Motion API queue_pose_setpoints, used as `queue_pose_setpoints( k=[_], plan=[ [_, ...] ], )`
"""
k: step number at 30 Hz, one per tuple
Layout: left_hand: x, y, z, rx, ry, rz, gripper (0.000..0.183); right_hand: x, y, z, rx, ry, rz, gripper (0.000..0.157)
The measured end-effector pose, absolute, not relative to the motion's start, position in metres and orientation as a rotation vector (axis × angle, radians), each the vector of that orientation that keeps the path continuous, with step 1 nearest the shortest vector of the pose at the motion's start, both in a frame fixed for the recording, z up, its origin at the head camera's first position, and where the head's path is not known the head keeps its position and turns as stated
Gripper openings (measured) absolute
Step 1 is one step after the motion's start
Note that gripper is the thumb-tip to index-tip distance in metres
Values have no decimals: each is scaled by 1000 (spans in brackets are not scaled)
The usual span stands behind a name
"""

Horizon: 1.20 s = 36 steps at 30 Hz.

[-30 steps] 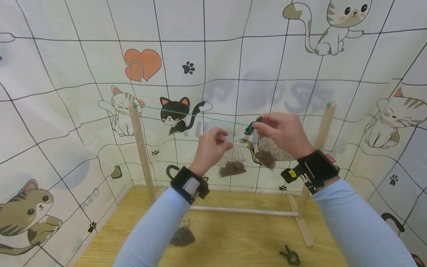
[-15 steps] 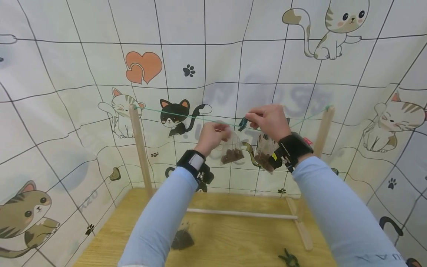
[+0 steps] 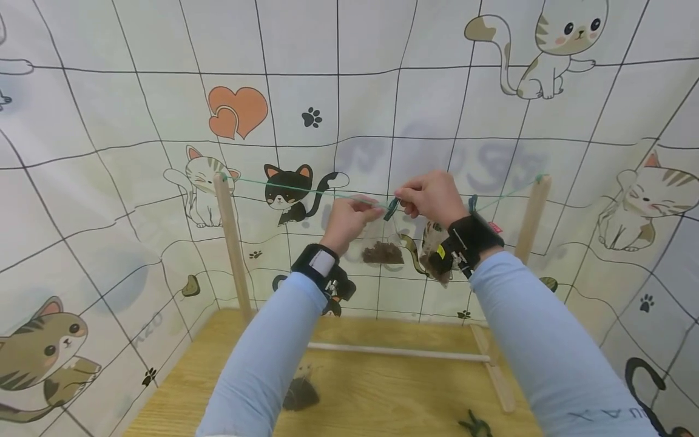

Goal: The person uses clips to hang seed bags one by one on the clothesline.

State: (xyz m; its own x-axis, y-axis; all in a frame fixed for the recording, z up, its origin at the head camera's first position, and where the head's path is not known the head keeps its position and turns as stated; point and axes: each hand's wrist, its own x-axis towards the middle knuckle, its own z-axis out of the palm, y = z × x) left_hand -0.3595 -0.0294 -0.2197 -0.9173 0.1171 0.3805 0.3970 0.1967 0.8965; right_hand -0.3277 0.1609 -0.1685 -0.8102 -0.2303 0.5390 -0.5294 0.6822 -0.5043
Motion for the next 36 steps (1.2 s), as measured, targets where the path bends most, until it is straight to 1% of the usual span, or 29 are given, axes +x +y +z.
queue_pose_setpoints(
  k=[9, 14, 16, 23, 27, 30, 36],
  plan=[
    [-363, -32, -224, -474, -2232, -1868, 19, -326, 156, -167, 550, -2590, 910, 25],
    [-363, -33, -227, -466, -2233, -1895, 17, -324, 158, -164, 566, -2715, 873, 36],
    [-363, -34, -228, -473, -2239, -1912, 17, -323, 158, -162, 569, -2746, 866, 37],
    [-358, -43, -236, -523, -2350, -1813, 25, -320, 161, -158, 616, -2822, 770, 41],
    [-347, -56, -246, -516, -2394, -1739, 31, -311, 168, -160, 651, -2735, 698, 43],
    [-333, -67, -255, -486, -2405, -1704, 32, -297, 178, -161, 655, -2596, 740, 42],
    [-303, -89, -274, -462, -2390, -1532, 28, -263, 198, -173, 698, -2320, 736, 29]
  ],
)
